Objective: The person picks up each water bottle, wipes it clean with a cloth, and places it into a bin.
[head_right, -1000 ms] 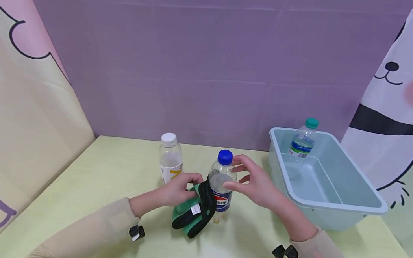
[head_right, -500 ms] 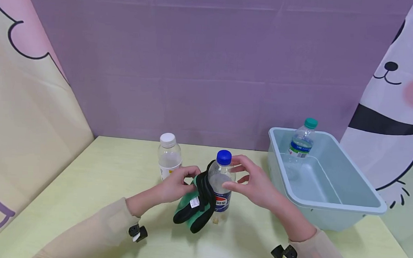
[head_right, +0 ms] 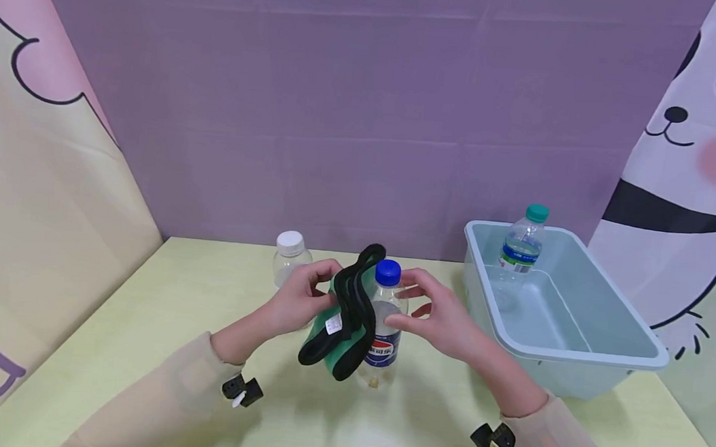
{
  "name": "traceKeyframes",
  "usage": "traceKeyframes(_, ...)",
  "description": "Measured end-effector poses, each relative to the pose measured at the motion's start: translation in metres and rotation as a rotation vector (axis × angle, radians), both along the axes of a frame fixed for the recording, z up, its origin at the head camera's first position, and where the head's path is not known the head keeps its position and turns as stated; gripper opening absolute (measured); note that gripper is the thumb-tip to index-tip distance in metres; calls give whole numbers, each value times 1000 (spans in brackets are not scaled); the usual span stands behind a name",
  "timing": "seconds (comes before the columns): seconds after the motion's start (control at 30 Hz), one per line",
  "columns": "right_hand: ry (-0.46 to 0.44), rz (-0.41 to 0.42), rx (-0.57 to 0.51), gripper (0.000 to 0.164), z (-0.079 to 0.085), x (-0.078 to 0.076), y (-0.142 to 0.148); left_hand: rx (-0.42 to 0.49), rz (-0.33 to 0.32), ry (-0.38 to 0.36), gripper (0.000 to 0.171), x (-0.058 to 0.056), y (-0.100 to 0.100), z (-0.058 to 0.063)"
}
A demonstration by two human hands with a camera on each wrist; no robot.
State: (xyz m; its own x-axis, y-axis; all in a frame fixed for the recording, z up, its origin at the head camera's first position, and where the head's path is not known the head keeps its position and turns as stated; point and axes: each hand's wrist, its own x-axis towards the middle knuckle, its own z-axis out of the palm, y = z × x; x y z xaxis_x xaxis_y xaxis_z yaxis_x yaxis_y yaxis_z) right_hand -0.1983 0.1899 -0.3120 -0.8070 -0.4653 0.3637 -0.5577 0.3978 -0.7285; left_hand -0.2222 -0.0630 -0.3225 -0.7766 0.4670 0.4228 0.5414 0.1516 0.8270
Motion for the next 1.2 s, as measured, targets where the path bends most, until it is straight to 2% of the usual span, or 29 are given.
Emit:
traceKeyframes(0.17,10,12,-5,52,-1,-2,-1,22,-6,32,9,1,3,19)
traceKeyframes(0.33,5,23,-10,52,1,-2,-3,4,3,12,9,1,3,22)
traceKeyframes(0.5,-6,10,3,52,4,0,-3,-27,12,-24,9,2,-2,8)
traceKeyframes(0.7,-14,-1,5,52,3,1,-2,-38,-54,-14,11,1,-4,-20)
traceKeyframes(0.9,-12,1,-2,51,1,1,-2,-186,-61,33,16,-1,-3,-43)
traceKeyframes(1.03,-10,-2,-2,52,2,1,-2,-260,-52,31,17,-2,-4,-50)
traceKeyframes(1.2,1,-13,11,53,2,2,-2,-239,-63,38,17,0,-8,-51)
